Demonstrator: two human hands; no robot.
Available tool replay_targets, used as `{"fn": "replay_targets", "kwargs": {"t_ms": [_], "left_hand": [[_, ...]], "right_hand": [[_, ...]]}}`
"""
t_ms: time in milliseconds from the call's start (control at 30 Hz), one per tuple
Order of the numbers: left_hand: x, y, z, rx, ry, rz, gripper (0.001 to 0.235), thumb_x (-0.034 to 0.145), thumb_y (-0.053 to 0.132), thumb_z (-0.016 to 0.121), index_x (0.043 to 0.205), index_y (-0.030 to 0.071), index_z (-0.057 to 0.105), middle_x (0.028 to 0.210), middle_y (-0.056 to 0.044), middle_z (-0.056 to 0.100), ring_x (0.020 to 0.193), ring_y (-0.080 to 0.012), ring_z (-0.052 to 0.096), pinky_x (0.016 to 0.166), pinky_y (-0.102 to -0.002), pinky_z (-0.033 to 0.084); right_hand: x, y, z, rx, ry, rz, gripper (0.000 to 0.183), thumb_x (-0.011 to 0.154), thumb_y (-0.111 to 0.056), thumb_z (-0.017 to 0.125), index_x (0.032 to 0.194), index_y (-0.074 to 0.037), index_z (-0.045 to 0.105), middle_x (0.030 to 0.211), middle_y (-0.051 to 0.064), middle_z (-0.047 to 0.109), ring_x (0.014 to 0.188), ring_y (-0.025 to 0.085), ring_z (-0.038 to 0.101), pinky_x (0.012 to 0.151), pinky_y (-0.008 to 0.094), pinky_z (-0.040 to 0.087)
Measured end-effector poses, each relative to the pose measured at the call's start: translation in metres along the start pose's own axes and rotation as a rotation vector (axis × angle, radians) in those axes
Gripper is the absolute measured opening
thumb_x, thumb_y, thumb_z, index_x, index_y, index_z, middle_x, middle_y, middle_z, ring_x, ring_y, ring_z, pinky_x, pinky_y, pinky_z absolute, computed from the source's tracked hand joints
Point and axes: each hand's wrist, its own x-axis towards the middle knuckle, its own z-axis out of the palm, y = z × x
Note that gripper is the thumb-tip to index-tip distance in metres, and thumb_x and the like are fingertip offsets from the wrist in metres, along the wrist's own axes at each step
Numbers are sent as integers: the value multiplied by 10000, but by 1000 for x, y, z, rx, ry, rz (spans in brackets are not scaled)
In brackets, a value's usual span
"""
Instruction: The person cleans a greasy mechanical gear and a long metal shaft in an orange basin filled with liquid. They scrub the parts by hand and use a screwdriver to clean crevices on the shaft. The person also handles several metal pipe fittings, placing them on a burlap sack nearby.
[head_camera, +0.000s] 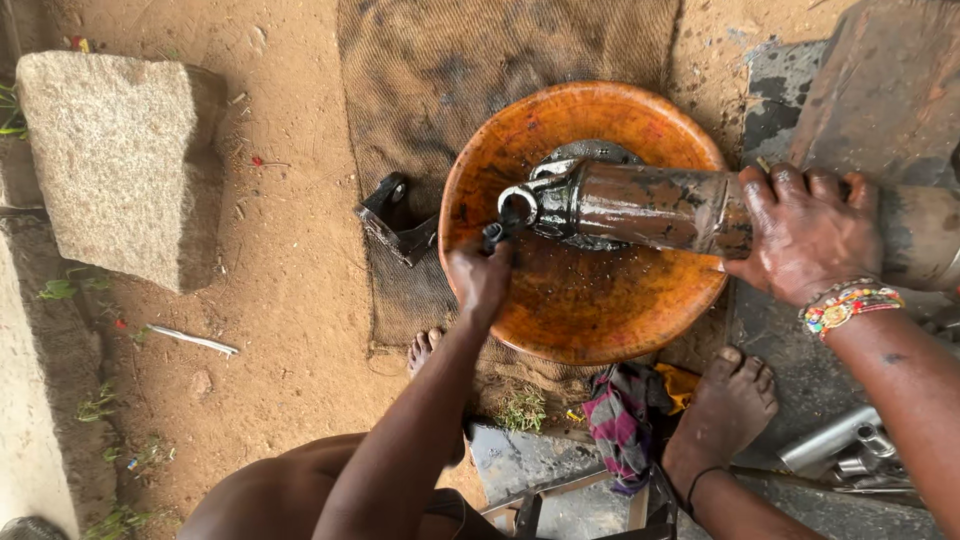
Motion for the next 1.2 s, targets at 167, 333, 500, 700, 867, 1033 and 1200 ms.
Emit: {"fn": "replay_targets", "kwargs": {"t_ms": [167, 333, 500, 700, 867, 1033, 1200], "left_hand": [[-4, 30, -27, 181, 159, 947, 225, 899, 163, 736, 1030, 0, 650, 924, -150, 683, 753, -192, 666, 617, -361, 615], [27, 85, -12, 722, -283, 427, 403, 1144, 325, 350, 1152, 27, 621, 733, -160, 676, 567, -191, 621, 547, -362, 555], [41, 57, 2, 359, -260, 219, 460, 1136, 274, 367, 1053, 20, 741, 693, -126, 680, 474, -158, 506, 418, -327, 435], [8, 26, 29, -550, -306, -316, 250, 1035, 207, 566, 1049, -20, 671, 753, -129, 707, 488, -181, 637, 413, -322, 533], [5, 21, 2, -164, -294, -318, 324, 986, 292, 629, 1076, 5, 748, 775, -132, 752, 473, -148, 574, 387, -277, 463], [5, 3, -24, 150, 220, 556, 328, 870, 150, 689, 1167, 58, 583, 1051, -141, 673, 802, -197, 650, 680, -310, 593], [8, 5, -6, 459, 160, 988, 547, 932, 370, 707, 1348, 72, 515, 1342, -183, 505, 1108, -328, 662, 919, -422, 621]], "right_hand": [[-5, -1, -6, 15, 11, 13, 1215, 669, -814, 673, 1641, -268, 189, 1631, 47, 342, 1478, 304, 363, 1212, 609, 205], [-4, -1, -13, -45, -33, 14, 1206, 697, -824, 657, 1638, -248, 172, 1624, 69, 341, 1453, 316, 382, 1183, 614, 240], [-2, 2, -12, -33, -18, -5, 1208, 699, -814, 671, 1648, -237, 197, 1611, 95, 384, 1431, 333, 420, 1173, 609, 287], [-24, -8, 2, -9, 275, -41, 1121, 649, -661, 790, 1589, -219, 371, 1531, 67, 512, 1442, 293, 473, 1175, 602, 323], [-29, -8, -1, 7, 242, -26, 1089, 694, -667, 781, 1598, -224, 364, 1536, 54, 498, 1472, 282, 456, 1213, 601, 305], [-10, -2, -4, 5, 78, -26, 1150, 705, -738, 717, 1624, -241, 237, 1571, 92, 405, 1439, 322, 393, 1170, 605, 249], [-10, -1, -6, -11, 69, -27, 1158, 708, -750, 705, 1632, -239, 231, 1595, 102, 388, 1443, 319, 394, 1182, 598, 249]]}}
